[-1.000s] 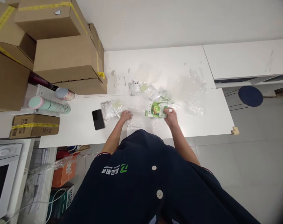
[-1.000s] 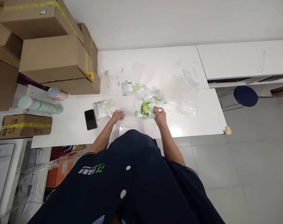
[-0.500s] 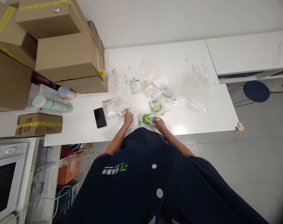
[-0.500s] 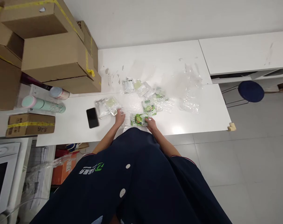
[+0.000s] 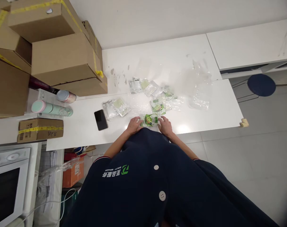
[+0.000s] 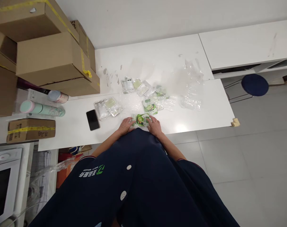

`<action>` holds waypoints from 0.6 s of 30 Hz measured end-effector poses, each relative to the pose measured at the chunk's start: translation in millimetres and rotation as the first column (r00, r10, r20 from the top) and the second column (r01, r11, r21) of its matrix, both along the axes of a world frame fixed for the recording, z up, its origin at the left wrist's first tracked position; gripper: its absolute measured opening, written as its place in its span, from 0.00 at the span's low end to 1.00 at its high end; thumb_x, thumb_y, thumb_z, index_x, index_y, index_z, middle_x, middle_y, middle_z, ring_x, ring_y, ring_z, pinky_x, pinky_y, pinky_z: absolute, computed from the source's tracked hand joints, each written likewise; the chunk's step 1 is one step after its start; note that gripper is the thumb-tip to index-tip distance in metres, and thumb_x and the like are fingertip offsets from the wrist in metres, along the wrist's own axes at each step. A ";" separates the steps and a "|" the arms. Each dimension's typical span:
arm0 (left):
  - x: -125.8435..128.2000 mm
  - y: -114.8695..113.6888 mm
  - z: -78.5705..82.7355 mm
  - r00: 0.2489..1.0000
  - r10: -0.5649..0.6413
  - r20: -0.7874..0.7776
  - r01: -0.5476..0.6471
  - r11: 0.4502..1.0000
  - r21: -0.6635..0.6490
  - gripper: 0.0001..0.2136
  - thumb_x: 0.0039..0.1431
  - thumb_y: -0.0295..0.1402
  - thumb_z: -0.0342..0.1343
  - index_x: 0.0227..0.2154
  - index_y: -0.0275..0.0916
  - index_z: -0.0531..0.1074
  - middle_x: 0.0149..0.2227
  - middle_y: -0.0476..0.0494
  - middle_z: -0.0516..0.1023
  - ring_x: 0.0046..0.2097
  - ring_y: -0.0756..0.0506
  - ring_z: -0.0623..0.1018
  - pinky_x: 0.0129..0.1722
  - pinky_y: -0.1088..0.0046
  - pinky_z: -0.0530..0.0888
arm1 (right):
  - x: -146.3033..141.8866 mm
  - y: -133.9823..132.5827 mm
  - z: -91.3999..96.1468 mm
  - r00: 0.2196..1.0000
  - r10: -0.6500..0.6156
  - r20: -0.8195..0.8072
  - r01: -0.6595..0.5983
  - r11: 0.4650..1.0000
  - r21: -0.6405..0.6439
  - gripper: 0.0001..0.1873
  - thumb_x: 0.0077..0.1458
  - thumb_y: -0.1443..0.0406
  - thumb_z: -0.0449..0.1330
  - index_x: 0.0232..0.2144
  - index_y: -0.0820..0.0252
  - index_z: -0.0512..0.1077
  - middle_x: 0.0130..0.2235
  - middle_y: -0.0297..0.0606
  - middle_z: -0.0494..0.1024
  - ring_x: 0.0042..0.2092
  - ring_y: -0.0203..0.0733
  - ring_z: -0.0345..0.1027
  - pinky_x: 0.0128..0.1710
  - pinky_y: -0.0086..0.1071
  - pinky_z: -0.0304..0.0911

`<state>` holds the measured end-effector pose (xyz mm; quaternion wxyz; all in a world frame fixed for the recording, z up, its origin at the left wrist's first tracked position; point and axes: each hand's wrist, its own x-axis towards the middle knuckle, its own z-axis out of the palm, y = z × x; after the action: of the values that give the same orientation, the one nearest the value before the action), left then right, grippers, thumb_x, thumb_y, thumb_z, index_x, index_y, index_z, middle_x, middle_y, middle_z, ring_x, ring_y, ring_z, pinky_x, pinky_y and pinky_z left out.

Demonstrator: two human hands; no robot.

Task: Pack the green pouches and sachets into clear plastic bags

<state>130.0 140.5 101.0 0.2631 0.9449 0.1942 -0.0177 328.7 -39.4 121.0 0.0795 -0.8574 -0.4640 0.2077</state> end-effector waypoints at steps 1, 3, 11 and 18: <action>1.3 -5.0 -2.7 0.996 -0.084 -0.015 0.084 0.996 0.002 0.23 0.58 0.39 0.58 0.56 0.39 0.68 0.61 0.31 0.62 0.63 0.33 0.61 0.62 0.53 0.57 | -2.2 -2.2 -3.2 0.992 0.126 0.005 -0.126 0.992 -0.002 0.30 0.54 0.67 0.58 0.60 0.55 0.63 0.67 0.49 0.55 0.65 0.58 0.50 0.58 0.51 0.53; 6.8 -14.3 -8.6 0.990 -0.131 -0.050 0.133 0.991 0.026 0.24 0.57 0.36 0.58 0.58 0.42 0.67 0.63 0.31 0.60 0.65 0.31 0.58 0.63 0.49 0.54 | -6.0 -4.1 -14.6 0.956 0.294 0.016 -0.293 0.956 -0.024 0.39 0.50 0.70 0.60 0.64 0.52 0.57 0.70 0.43 0.48 0.68 0.59 0.40 0.62 0.54 0.47; 30.3 -26.9 -10.0 0.984 -0.085 -0.154 0.105 0.986 0.129 0.21 0.66 0.30 0.40 0.60 0.45 0.66 0.66 0.35 0.58 0.61 0.33 0.68 0.54 0.49 0.67 | -0.4 -4.2 -49.5 0.901 0.414 0.132 -0.422 0.906 0.041 0.40 0.52 0.74 0.55 0.67 0.59 0.55 0.69 0.46 0.49 0.68 0.61 0.41 0.61 0.50 0.54; 15.9 -15.7 19.4 0.974 -0.105 -0.202 0.139 0.977 0.161 0.22 0.67 0.29 0.40 0.62 0.42 0.62 0.63 0.39 0.65 0.53 0.40 0.74 0.49 0.63 0.70 | 15.6 2.2 -14.2 0.927 0.372 -0.044 -0.355 0.910 0.215 0.22 0.60 0.68 0.52 0.56 0.58 0.71 0.61 0.44 0.68 0.62 0.52 0.60 0.60 0.46 0.57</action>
<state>145.9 124.8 120.3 0.1577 0.9682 0.1611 -0.1081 344.4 -37.2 106.8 0.1461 -0.7340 -0.6304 0.2061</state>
